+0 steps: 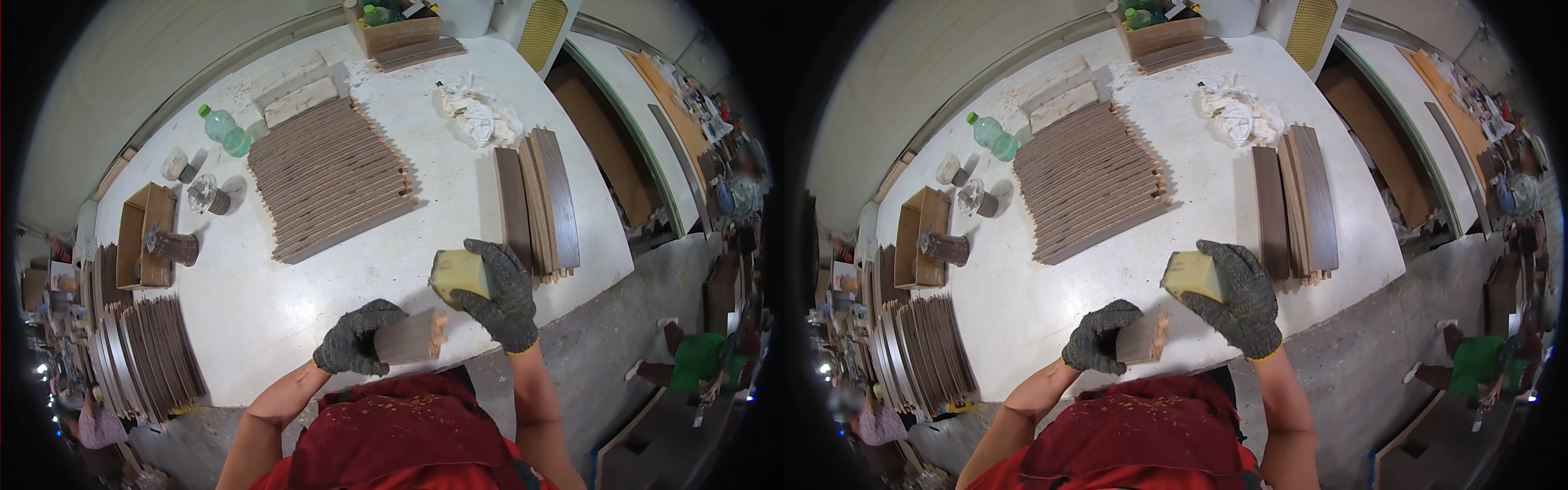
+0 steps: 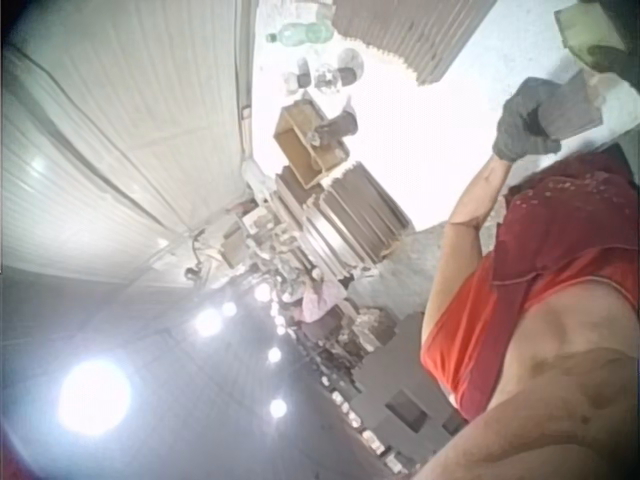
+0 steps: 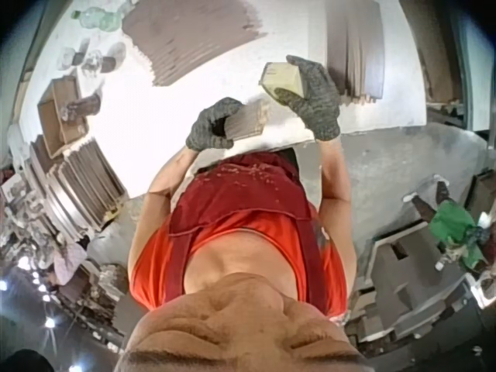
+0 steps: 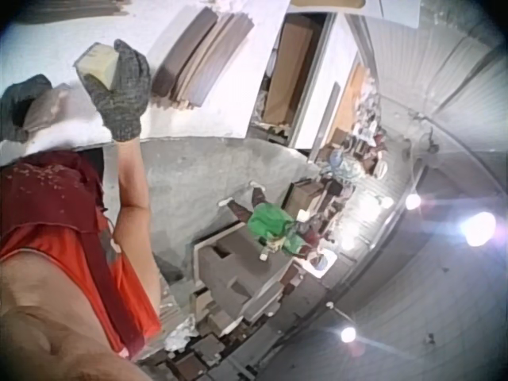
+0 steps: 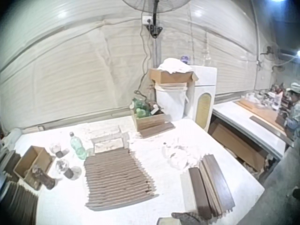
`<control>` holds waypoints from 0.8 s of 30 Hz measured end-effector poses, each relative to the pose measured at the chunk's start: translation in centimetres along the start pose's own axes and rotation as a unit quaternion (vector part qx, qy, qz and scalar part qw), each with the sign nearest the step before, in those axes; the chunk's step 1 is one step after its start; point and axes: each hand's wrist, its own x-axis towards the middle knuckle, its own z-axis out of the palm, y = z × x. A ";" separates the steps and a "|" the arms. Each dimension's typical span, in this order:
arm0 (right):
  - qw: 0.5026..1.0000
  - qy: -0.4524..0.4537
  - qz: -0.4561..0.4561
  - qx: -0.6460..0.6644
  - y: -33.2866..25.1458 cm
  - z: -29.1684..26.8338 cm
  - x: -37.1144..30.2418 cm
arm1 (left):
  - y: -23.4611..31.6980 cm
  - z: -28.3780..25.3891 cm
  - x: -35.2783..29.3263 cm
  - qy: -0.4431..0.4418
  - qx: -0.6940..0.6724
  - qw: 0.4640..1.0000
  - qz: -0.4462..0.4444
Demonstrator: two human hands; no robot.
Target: Manually sanding the edges and surfaces of wooden slats using a sanding block.
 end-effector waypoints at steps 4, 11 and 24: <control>0.997 0.021 0.048 0.053 1.4 0.9 -0.6 | 0.6 0.8 1.0 0.094 -0.083 0.992 -0.010; 0.890 0.081 0.261 0.366 2.8 1.3 -5.2 | 0.5 -1.6 3.6 0.337 -0.249 0.901 -0.115; 0.550 0.080 0.315 0.769 0.2 6.2 -7.9 | 1.0 0.4 8.2 0.183 -0.665 0.724 0.006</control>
